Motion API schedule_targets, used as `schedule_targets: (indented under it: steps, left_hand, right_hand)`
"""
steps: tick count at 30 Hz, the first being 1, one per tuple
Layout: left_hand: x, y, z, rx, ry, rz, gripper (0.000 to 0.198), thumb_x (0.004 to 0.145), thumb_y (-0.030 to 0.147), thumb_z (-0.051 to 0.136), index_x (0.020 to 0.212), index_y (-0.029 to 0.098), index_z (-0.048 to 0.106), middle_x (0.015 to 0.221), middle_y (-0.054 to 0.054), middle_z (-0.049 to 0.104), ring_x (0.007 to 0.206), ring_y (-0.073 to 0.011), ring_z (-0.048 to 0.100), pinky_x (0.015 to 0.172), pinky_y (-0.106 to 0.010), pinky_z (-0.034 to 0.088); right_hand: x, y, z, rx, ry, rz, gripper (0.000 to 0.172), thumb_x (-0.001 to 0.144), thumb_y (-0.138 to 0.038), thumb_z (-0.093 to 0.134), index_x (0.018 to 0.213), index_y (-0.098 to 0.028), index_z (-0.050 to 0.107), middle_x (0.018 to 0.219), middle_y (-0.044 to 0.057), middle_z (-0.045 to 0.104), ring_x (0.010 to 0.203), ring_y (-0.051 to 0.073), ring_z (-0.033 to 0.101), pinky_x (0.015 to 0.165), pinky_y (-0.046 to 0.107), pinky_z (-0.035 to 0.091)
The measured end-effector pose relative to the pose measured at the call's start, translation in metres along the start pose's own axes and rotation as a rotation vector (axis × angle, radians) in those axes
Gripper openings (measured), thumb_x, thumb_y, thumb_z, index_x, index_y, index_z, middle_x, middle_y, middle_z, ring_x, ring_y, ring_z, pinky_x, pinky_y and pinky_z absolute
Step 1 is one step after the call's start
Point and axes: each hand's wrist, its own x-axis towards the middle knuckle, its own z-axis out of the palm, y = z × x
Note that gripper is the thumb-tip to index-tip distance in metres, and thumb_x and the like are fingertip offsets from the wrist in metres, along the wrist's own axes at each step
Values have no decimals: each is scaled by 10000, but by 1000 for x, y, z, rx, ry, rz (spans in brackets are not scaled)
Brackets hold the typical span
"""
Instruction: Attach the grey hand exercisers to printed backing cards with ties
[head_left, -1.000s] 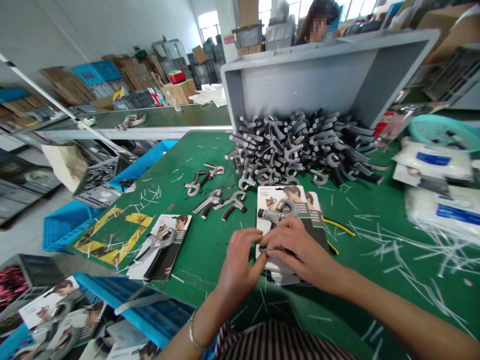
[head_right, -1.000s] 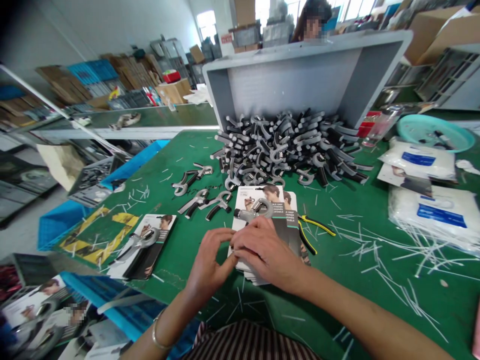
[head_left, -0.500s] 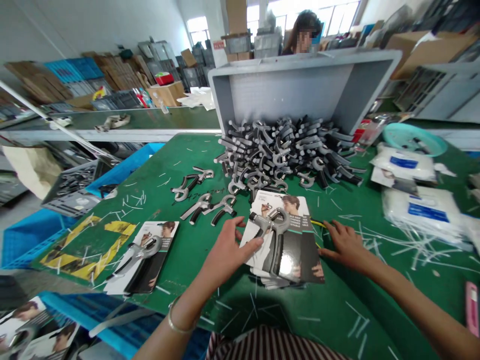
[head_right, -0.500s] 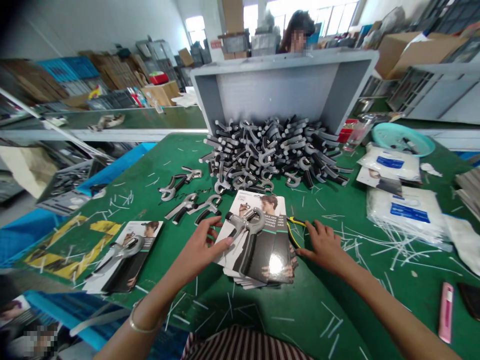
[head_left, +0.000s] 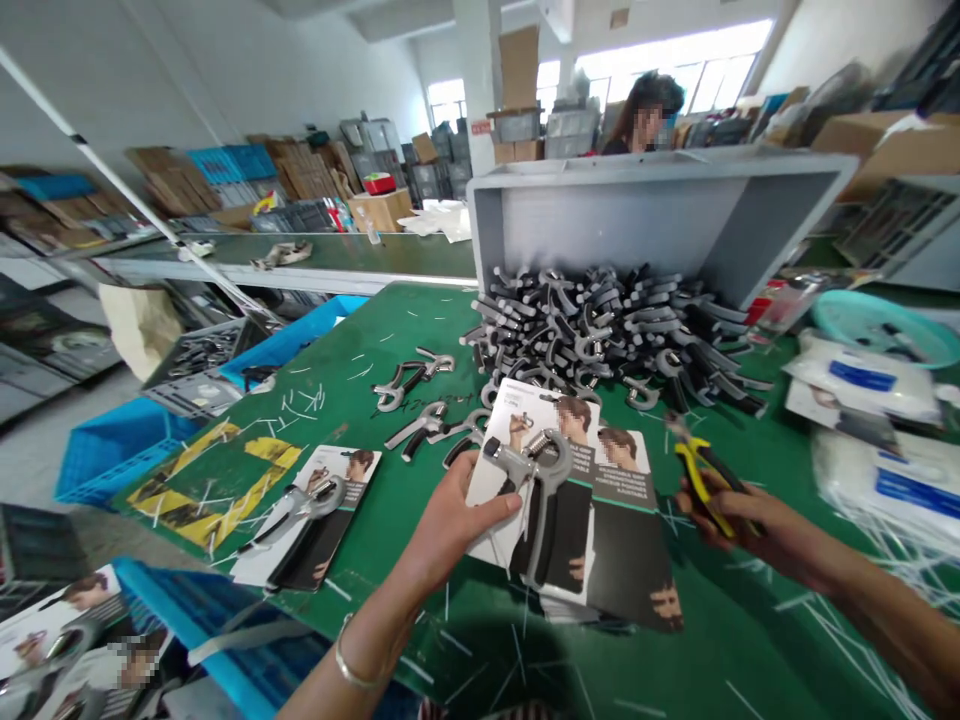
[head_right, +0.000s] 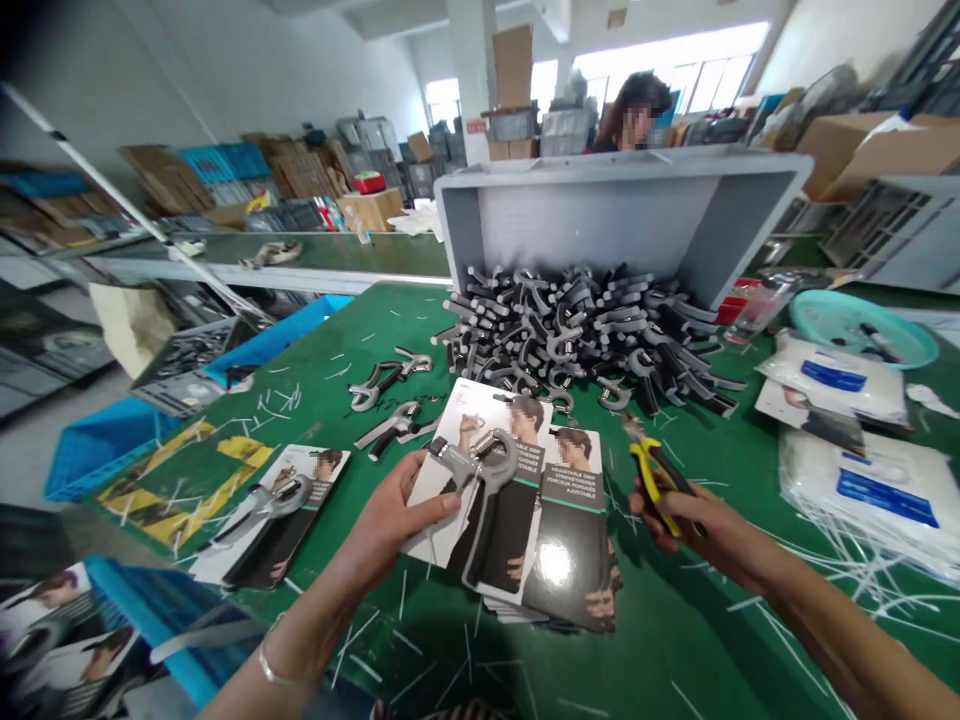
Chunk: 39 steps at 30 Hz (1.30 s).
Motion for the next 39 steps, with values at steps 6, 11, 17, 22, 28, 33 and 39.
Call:
schedule_targets:
  steps: [6,11,17,22,28,33,39]
  left_hand:
    - [10,9,13,62,-7,107,574,751,378,792,1230,188,539,1160,-73,684,1059,-265,637,867,-340,492]
    - [6,21,17,207,-13,191,568,773,411,773,1246,214,526,1146,-70,680,1017,-265,646,848,-351,496]
    - [-4,31,18,341,-2,261,559,780,432,758,1242,230,517,1091,-49,685,925,-241,637,804,-338,495]
    - [-7,35,19,365,-26,273,572,787,441,750,1254,218,508,1082,-60,682,905,-236,629,794,-336,495]
    - [-1,27,19,197,-37,251,540,795,403,745,1252,214,528,1138,-71,680,1003,-256,641,856,-349,503]
    - [-2,22,23,-23,-74,166,555,789,359,759,1270,219,517,1171,-67,672,1032,-244,643,850,-333,520]
    - [7,20,15,-194,-100,45,495,755,332,781,1187,178,596,1082,-64,710,899,-215,677,795,-310,522]
  right_hand:
    - [-51,-69,32,359,-375,82,345,922,-481,562,1171,-245,599,1012,112,640,806,207,643,541,249,530]
    - [-55,-112,49,221,-687,143,550,914,-474,611,1402,-265,466,1149,127,660,995,223,672,676,233,592]
    - [-44,-118,53,286,-709,145,400,980,-479,497,1254,-198,571,1095,146,674,798,171,706,580,199,565]
    - [-43,-119,55,268,-648,158,461,953,-492,548,1287,-174,539,867,60,607,668,104,579,469,141,419]
    - [-36,-106,72,63,-431,79,418,907,-567,573,1093,-194,608,709,-14,524,520,75,411,424,172,279]
    - [-32,-92,88,-366,-158,-262,259,954,-439,520,964,-210,643,891,62,672,821,230,628,728,322,496]
    - [-42,-83,90,-503,-111,-346,206,879,-382,617,996,-221,669,908,102,702,777,251,646,739,375,510]
